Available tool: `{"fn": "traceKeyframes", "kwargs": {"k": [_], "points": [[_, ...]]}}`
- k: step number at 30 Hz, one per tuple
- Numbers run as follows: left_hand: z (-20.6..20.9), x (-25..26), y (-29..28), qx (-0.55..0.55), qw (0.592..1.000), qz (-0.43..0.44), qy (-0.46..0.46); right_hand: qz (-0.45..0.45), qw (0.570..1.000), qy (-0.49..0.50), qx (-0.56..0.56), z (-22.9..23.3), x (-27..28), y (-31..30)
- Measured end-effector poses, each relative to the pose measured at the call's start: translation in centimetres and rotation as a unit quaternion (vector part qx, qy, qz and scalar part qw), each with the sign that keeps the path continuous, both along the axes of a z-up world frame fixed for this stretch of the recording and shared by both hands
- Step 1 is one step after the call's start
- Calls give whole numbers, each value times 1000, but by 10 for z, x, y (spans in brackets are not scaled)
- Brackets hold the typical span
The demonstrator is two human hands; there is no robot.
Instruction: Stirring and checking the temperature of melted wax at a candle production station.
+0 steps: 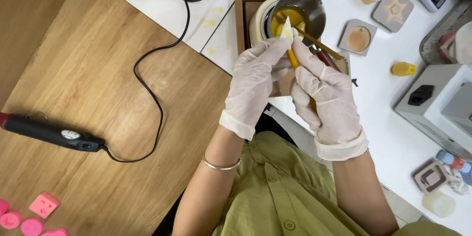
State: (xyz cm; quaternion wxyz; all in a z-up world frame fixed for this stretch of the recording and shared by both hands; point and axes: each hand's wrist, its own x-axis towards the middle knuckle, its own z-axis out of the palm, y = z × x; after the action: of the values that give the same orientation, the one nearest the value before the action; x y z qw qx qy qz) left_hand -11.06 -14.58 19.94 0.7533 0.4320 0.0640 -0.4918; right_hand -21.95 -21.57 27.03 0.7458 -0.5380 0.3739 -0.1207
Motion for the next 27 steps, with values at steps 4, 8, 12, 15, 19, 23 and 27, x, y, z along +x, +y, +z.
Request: {"fn": "traceKeyframes", "kwargs": {"k": [4,8,12,15,19,23,27], "points": [[-13,-11,-21,-14,999,39,17,-15,999,17,-22,7,-3,-4],[-6,-14,-32,53,997,55,13,-36,998,51,1,7,-11,-9],[-1,-14,-41,107,993,45,7,-34,996,78,10,2,-18,-19],[-13,-17,-52,96,993,63,-1,-26,997,70,31,1,-21,-28],[-16,-15,-60,74,994,78,-18,-39,994,13,100,-9,-28,-41],[-12,-14,-58,38,998,42,-12,-47,987,-1,156,-11,-30,-53],[-6,-15,-59,43,998,28,-40,-32,988,-5,149,-12,-29,-55]]}}
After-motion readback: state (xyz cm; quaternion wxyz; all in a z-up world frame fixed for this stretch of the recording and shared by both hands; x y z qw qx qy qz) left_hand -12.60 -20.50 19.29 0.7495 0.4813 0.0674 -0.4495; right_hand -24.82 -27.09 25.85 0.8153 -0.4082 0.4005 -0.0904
